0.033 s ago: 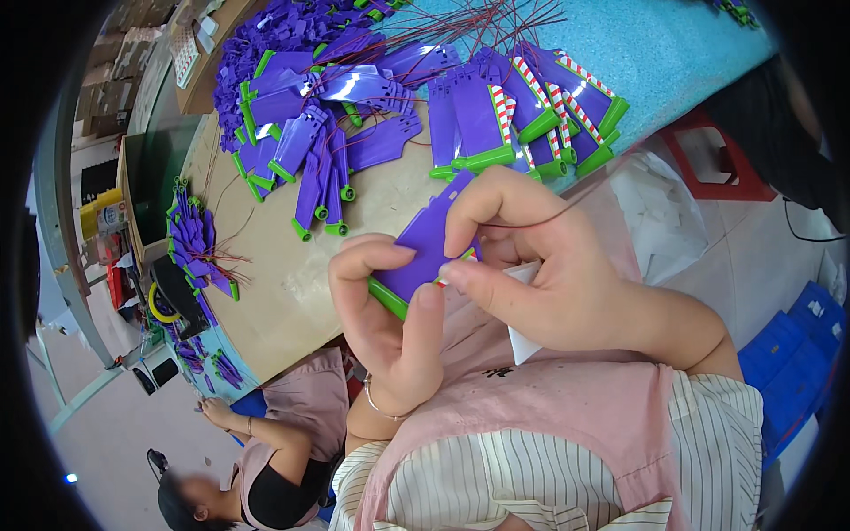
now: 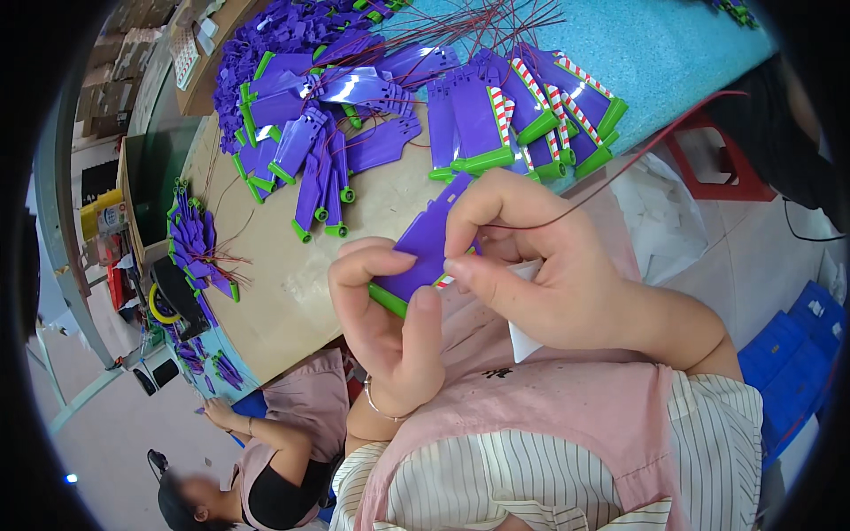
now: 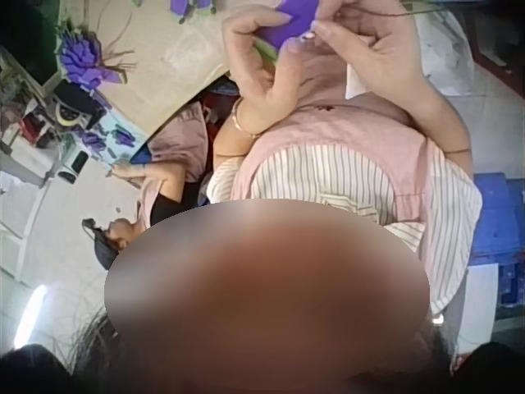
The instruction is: The person peels stickers from a sheet and adheres them onto plastic parts by hand, placing the finished parts onto a pile on the table.
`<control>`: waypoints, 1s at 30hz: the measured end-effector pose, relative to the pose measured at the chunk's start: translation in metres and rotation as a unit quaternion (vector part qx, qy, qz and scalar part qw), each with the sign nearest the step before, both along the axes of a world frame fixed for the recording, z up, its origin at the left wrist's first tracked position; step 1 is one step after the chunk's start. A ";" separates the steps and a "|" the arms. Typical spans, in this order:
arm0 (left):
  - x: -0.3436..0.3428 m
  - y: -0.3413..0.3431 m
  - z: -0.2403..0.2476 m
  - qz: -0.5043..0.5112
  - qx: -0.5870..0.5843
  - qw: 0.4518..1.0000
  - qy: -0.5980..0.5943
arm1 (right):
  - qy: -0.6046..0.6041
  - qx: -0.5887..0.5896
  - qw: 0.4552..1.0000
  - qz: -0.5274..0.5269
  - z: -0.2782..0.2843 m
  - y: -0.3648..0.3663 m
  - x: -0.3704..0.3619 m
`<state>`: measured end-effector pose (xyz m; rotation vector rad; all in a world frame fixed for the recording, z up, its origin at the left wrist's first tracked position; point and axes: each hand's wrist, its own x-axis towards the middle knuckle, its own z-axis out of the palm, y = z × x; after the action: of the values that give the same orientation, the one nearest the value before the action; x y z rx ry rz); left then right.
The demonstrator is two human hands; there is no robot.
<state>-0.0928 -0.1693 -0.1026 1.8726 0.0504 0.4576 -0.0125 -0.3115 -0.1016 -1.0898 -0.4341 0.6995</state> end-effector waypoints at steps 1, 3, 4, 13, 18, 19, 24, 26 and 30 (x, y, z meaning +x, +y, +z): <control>-0.003 0.000 -0.001 0.000 0.001 1.000 -0.001 | -0.022 -0.010 1.000 0.014 -0.003 -0.002 0.002; -0.009 -0.001 -0.002 0.002 -0.014 0.999 0.048 | -0.018 -0.013 1.000 0.006 0.001 -0.005 0.008; -0.006 -0.001 -0.002 -0.001 -0.015 0.999 0.047 | -0.013 -0.020 1.000 -0.005 0.003 -0.007 0.010; 0.048 -0.013 -0.020 -0.032 0.346 0.936 0.050 | 0.041 -0.099 0.992 -0.069 0.005 -0.029 0.022; 0.030 -0.017 0.000 -0.113 0.220 0.968 -0.038 | -0.014 -0.107 0.987 -0.122 -0.003 -0.024 0.013; 0.025 -0.020 0.002 -0.170 0.145 0.974 -0.031 | -0.052 -0.065 0.987 -0.135 -0.006 -0.020 0.012; 0.009 -0.025 -0.002 0.021 -0.022 1.000 0.000 | -0.055 -0.050 0.996 -0.048 -0.003 -0.011 0.011; 0.014 -0.005 0.001 0.041 0.083 0.996 -0.013 | -0.082 -0.081 0.993 -0.026 -0.005 -0.012 0.011; 0.013 -0.001 0.002 0.006 0.184 0.982 -0.033 | -0.106 -0.118 0.987 0.009 -0.003 -0.013 0.014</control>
<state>-0.0801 -0.1699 -0.1005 2.2182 -0.0719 0.5677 0.0019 -0.3243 -0.1041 -1.3923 -0.5547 0.6650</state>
